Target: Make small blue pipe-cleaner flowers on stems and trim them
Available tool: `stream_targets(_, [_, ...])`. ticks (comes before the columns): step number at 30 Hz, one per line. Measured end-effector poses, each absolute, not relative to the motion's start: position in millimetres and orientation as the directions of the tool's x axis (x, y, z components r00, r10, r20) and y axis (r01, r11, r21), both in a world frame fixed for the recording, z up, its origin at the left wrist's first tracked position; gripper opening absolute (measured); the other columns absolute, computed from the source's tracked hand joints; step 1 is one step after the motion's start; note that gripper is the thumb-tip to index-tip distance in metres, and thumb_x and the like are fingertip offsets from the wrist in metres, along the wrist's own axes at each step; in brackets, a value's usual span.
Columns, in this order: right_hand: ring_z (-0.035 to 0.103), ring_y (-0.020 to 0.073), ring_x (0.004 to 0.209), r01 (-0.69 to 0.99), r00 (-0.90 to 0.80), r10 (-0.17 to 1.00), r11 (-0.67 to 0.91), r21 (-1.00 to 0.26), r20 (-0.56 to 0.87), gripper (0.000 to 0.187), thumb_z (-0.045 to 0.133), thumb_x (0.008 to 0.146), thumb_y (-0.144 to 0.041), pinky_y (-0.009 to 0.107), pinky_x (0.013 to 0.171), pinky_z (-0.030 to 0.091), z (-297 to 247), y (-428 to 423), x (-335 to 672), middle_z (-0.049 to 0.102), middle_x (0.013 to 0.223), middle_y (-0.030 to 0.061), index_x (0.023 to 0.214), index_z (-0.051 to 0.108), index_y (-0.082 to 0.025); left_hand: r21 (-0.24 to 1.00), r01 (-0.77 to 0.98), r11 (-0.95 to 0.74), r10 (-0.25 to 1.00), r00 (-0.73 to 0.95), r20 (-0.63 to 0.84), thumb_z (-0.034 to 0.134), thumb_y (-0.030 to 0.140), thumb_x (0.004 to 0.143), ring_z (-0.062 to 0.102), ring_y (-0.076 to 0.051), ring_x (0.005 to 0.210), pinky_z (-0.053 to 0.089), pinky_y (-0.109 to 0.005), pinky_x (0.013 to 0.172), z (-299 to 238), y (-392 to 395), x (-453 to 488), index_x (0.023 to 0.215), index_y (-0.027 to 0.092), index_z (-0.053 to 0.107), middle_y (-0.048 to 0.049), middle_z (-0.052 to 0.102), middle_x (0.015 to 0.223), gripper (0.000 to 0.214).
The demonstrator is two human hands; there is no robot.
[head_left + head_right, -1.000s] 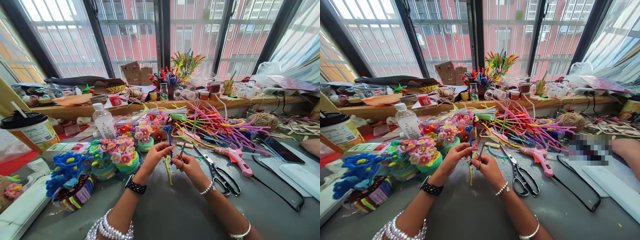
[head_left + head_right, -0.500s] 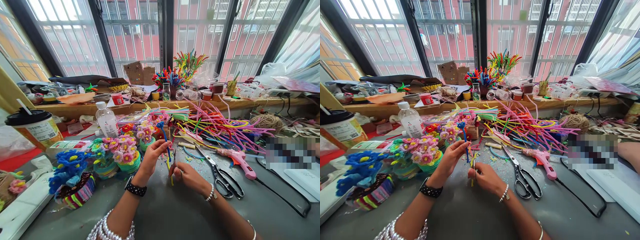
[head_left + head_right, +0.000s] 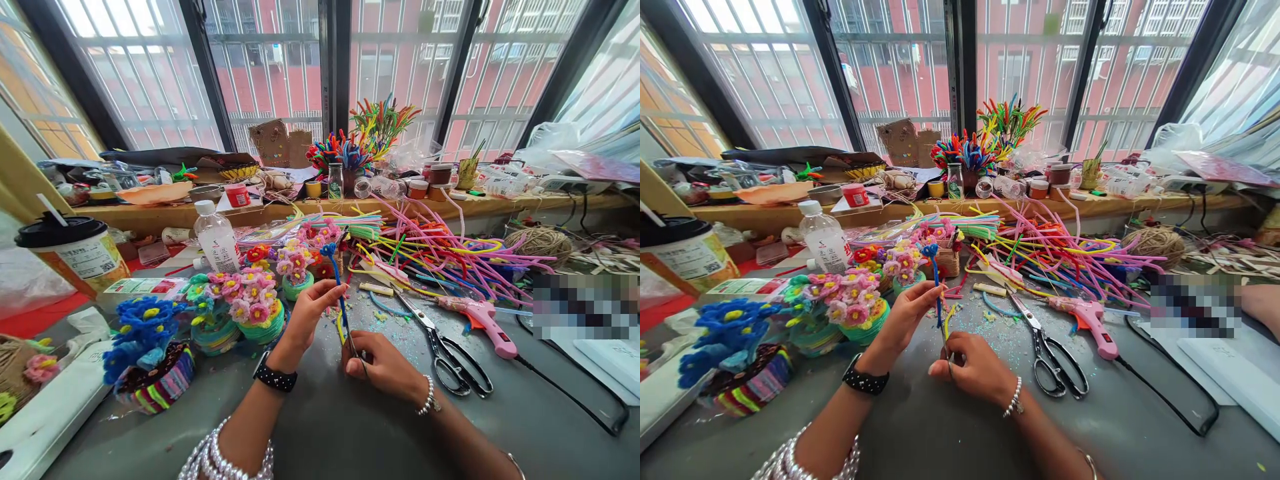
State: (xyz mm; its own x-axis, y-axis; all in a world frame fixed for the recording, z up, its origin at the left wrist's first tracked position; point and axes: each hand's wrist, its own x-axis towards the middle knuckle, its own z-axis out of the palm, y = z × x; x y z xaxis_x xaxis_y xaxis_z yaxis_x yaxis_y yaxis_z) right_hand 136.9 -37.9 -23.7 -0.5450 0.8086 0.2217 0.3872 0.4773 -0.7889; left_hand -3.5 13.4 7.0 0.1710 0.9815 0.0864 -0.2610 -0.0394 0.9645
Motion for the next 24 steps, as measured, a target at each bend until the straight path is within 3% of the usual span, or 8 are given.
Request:
stream_targets(8, [0.040,0.0093,0.050,0.410,-0.423,0.865,0.449,-0.794,0.271,0.055,0.039,0.067,-0.065,0.022,0.047,0.029,-26.5,-36.9,132.5,0.048,0.053,0.0003,0.047,0.050,-0.015,0.954,-0.297,-0.032,0.988,0.133,0.075,0.067,0.027,0.058,0.047,-0.007,0.060,0.037,-0.019,0.060,6.9,14.0,-4.6,0.066,0.016,0.063,0.0015,0.058,0.068,0.014])
stream_targets(13, [0.040,0.0086,0.045,0.380,-0.337,0.900,0.400,-0.834,0.278,0.057,0.040,0.068,-0.063,0.022,0.047,0.031,-27.1,-36.3,132.0,0.046,0.045,0.0000,0.037,0.040,-0.016,0.951,-0.305,-0.049,0.992,0.094,0.081,0.068,0.027,0.057,0.046,-0.007,0.059,0.036,-0.018,0.058,7.9,14.5,-6.1,0.067,0.016,0.063,0.0017,0.057,0.066,0.016])
stream_targets(24, [0.041,0.0104,0.056,0.465,-0.471,0.844,0.483,-0.742,0.254,0.062,0.027,0.066,-0.071,0.022,0.051,0.031,-25.6,-38.1,135.4,0.048,0.066,0.0016,0.059,0.052,-0.015,0.961,-0.273,0.040,0.956,0.290,0.043,0.063,0.028,0.062,0.044,-0.007,0.060,0.034,-0.018,0.058,10.1,9.4,-5.2,0.061,0.015,0.061,0.0011,0.055,0.065,0.013])
